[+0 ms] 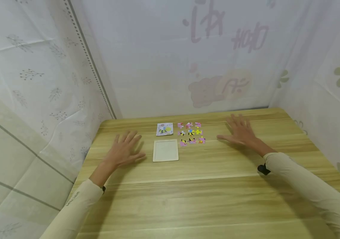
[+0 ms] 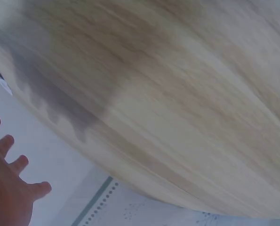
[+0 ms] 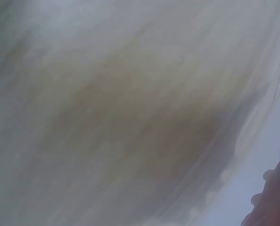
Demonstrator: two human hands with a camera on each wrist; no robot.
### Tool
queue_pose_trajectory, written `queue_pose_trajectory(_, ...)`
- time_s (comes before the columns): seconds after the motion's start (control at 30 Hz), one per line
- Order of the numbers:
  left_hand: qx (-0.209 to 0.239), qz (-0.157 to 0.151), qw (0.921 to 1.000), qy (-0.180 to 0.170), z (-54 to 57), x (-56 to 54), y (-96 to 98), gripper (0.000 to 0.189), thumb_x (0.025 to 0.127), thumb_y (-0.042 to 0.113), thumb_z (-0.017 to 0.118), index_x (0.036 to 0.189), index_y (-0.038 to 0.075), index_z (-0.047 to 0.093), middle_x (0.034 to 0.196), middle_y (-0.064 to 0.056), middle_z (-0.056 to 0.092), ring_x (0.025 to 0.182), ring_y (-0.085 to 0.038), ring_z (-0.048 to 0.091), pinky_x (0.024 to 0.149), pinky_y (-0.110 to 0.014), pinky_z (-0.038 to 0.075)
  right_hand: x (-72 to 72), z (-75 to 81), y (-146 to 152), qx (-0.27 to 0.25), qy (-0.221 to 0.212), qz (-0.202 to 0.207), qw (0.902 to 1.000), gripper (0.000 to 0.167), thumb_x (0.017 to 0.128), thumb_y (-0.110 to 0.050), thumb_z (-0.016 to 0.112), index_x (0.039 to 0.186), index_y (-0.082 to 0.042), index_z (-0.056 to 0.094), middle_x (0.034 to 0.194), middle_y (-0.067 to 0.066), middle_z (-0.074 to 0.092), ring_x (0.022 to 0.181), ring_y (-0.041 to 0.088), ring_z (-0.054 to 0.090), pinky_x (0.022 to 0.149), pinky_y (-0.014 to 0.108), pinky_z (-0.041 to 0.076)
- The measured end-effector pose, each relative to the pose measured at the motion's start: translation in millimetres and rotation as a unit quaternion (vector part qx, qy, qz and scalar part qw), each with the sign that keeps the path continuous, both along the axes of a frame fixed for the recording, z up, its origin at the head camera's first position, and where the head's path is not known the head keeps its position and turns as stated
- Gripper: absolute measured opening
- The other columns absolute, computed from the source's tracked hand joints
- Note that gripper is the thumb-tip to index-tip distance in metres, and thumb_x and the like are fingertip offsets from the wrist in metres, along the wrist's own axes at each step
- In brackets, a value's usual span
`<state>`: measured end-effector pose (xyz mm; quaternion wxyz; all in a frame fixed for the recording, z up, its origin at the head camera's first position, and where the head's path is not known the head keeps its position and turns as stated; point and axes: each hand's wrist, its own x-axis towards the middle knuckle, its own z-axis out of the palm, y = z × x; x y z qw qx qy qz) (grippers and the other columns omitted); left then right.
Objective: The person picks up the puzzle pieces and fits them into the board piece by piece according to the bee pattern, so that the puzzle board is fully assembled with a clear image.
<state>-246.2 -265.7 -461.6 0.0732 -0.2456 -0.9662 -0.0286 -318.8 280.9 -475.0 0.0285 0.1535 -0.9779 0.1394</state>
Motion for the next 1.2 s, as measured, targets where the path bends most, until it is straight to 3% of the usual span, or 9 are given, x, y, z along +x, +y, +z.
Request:
queue_pose_trajectory(0.33,0.034,-0.057,0.9974,-0.028,-11.6,-2.6,14.0,0.08,0.095,0.056,0.068,0.154,0.006,0.048,0.165,-0.013,0.038,0.151,-0.045,0.03,0.116,-0.075,0.021,-3.9,-2.9,-18.6,-0.007,0.001,0.02,0.9998,0.104,0.089,-0.068,0.067,0.163,-0.005,0.029,0.17,0.025,0.013,0.156,0.051,-0.004,0.119,0.073,-0.006)
queue_pose_trajectory(0.57,0.072,-0.09,0.9904,-0.076,-13.7,-2.7,20.6,0.071,0.097,0.05,0.07,0.151,0.008,0.052,0.165,-0.012,0.037,0.152,-0.044,0.028,0.116,-0.075,0.022,-6.8,-4.4,-31.1,0.007,0.002,0.026,0.9996,0.104,0.089,-0.07,0.066,0.164,-0.009,0.029,0.171,0.023,0.014,0.156,0.052,0.001,0.119,0.074,-0.004)
queue_pose_trajectory(0.9,0.115,-0.102,0.978,-0.141,-12.4,-7.8,31.7,0.053,0.098,0.047,0.071,0.137,0.012,0.061,0.166,-0.011,0.037,0.154,-0.042,0.024,0.118,-0.074,0.017,-13.5,0.5,-55.3,0.014,0.013,0.045,0.9988,0.103,0.088,-0.069,0.067,0.163,-0.007,0.032,0.17,0.023,0.018,0.155,0.052,0.006,0.12,0.073,0.002)
queue_pose_trajectory(1.07,0.121,-0.106,0.9764,-0.144,-12.5,-10.6,36.4,0.05,0.096,0.047,0.073,0.13,0.013,0.062,0.164,-0.011,0.04,0.153,-0.043,0.027,0.119,-0.073,0.018,-16.3,3.4,-66.9,0.011,0.012,0.053,0.9985,0.101,0.089,-0.067,0.067,0.163,-0.007,0.032,0.17,0.023,0.017,0.155,0.052,0.006,0.122,0.07,0.001)
queue_pose_trajectory(1.2,0.125,-0.1,0.9754,-0.152,-12.0,-11.3,39.1,0.053,0.095,0.049,0.074,0.133,0.013,0.063,0.162,-0.012,0.043,0.154,-0.043,0.026,0.12,-0.07,0.018,-19.6,2.1,-72.6,0.009,0.008,0.062,0.998,0.102,0.089,-0.068,0.067,0.163,-0.008,0.031,0.171,0.022,0.015,0.155,0.053,0.005,0.121,0.07,0.0)
